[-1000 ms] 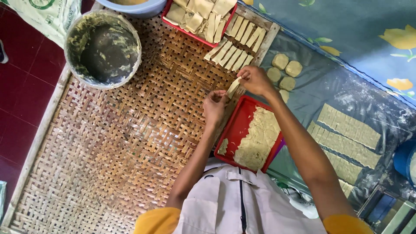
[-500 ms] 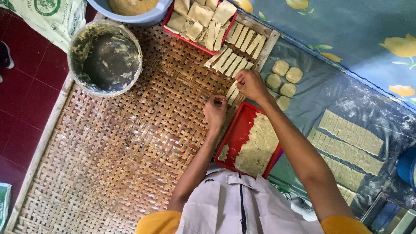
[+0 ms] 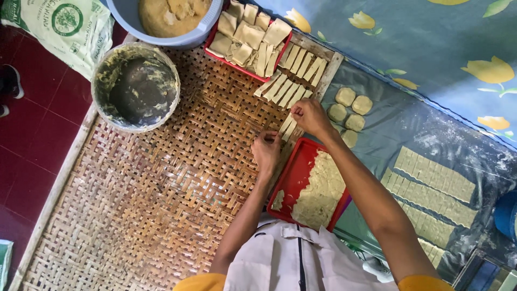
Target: Wrap filling into strips of dough to prepare snacks.
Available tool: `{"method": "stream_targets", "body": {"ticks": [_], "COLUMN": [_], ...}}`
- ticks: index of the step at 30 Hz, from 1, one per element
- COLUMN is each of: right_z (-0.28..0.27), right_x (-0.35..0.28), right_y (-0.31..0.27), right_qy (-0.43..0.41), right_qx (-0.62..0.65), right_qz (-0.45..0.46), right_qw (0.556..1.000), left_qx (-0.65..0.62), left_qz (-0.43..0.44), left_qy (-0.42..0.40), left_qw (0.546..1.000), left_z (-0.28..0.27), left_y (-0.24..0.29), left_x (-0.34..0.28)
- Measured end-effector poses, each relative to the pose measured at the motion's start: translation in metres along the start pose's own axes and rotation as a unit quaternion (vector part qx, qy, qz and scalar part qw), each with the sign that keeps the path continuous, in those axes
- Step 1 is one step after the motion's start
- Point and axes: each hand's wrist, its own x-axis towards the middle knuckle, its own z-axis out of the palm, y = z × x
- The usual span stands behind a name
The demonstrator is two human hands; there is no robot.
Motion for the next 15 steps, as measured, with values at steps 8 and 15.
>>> {"method": "stream_targets", "body": {"ticks": [8, 15], "right_z": [-0.001, 0.008], "right_x": [-0.004, -0.005], "right_y": [0.003, 0.013], "right_qy": [0.011, 0.013], "right_qx": [-0.015, 0.019], "right_qz": [-0.002, 0.026], "right_qw": [1.0, 0.999], "left_qx": [0.021, 0.038], "left_qz": [0.003, -0.008], "left_qy": [0.003, 0.002], "left_qw": [1.0, 0.999], "left_z": [0.004, 0.008], "left_y": [-0.013, -0.023], "left_x": [0.007, 0.015]}}
